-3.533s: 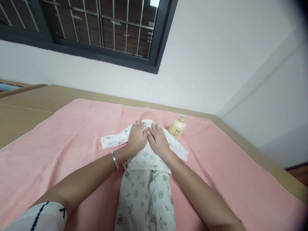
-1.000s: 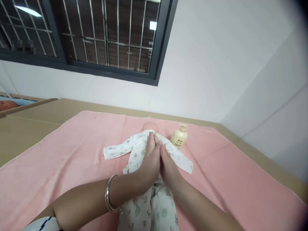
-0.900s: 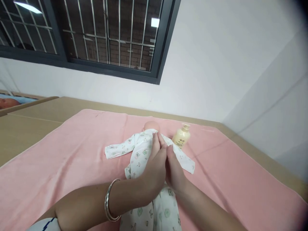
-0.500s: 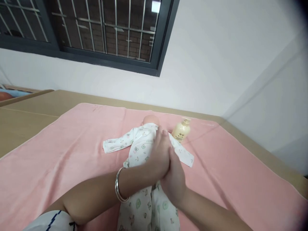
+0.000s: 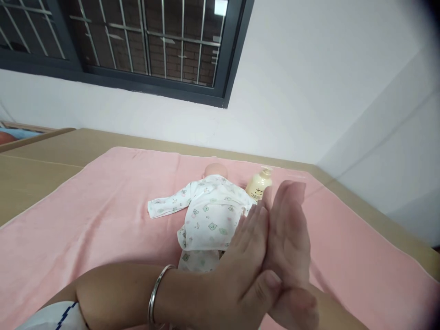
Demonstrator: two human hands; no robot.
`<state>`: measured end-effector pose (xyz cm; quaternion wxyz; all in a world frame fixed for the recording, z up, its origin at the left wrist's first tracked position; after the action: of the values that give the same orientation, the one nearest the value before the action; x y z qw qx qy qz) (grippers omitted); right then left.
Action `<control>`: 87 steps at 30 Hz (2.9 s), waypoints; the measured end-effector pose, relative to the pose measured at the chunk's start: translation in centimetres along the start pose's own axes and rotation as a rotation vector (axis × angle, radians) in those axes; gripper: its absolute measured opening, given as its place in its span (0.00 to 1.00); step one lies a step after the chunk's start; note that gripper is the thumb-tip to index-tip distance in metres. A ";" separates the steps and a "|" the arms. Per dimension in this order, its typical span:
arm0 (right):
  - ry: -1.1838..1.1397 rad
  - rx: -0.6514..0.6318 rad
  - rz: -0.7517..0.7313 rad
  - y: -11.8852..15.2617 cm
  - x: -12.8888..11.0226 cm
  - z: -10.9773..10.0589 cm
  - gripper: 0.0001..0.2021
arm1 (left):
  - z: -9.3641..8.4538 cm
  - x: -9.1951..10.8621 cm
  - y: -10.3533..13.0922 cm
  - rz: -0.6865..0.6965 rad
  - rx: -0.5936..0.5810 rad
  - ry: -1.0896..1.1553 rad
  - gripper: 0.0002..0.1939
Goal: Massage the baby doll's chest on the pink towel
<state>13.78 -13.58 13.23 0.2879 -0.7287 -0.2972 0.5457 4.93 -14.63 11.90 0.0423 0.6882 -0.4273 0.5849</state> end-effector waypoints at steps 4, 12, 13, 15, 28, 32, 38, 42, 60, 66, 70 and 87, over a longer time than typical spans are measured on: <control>0.178 0.073 -0.141 -1.2 2.6 0.9 0.27 | -3.1 -5.3 -2.6 -0.080 0.275 -0.123 0.33; 0.327 -0.124 0.192 -2.0 12.1 3.6 0.26 | -9.8 -14.5 -5.1 -0.203 0.742 -0.437 0.16; 0.363 -0.169 0.198 -2.0 12.8 3.8 0.27 | -9.9 -14.9 -5.1 -0.195 0.736 -0.461 0.16; 0.420 -0.276 0.163 -2.2 13.8 4.2 0.27 | -9.7 -15.7 -5.0 -0.194 0.710 -0.493 0.16; 1.090 -0.398 0.308 -2.7 14.2 3.4 0.30 | -9.1 -16.1 -4.4 -0.173 0.771 -0.503 0.15; 0.941 -0.583 0.191 -2.1 13.3 5.0 0.28 | -9.2 -16.0 -4.2 -0.134 0.797 -0.428 0.18; 0.854 -0.526 0.377 -3.8 17.9 2.4 0.31 | -9.1 -16.1 -4.3 -0.128 0.782 -0.449 0.16; 1.010 -0.481 0.365 -2.9 16.1 3.0 0.30 | -9.1 -16.2 -4.3 -0.123 0.787 -0.459 0.15; 1.069 -0.451 0.405 -2.8 15.8 2.8 0.30 | -8.9 -16.6 -4.5 -0.256 0.698 -0.682 0.19; 1.072 -0.497 0.317 -2.4 13.3 3.7 0.27 | -10.2 -17.2 -6.2 -0.333 0.428 -0.815 0.16; 0.823 -0.502 0.380 -3.4 16.3 2.3 0.28 | -8.3 -16.2 -5.4 -0.317 0.433 -0.977 0.21; 0.844 -0.531 0.381 -2.8 15.5 3.0 0.26 | -8.1 -16.0 -5.2 -0.350 0.448 -1.008 0.22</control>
<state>14.03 0.11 4.91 0.0841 -0.9736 -0.1460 0.1540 2.84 1.82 3.26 -0.2170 0.9344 -0.1404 0.2453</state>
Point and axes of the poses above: each hand's wrist, its own y-axis away from the middle knuckle, its own z-axis out of the palm, x = y × z, the point moved 5 cm from there along -y, towards the middle knuckle, and after that the axes turned 1 degree about -y, right-handed, at the moved point
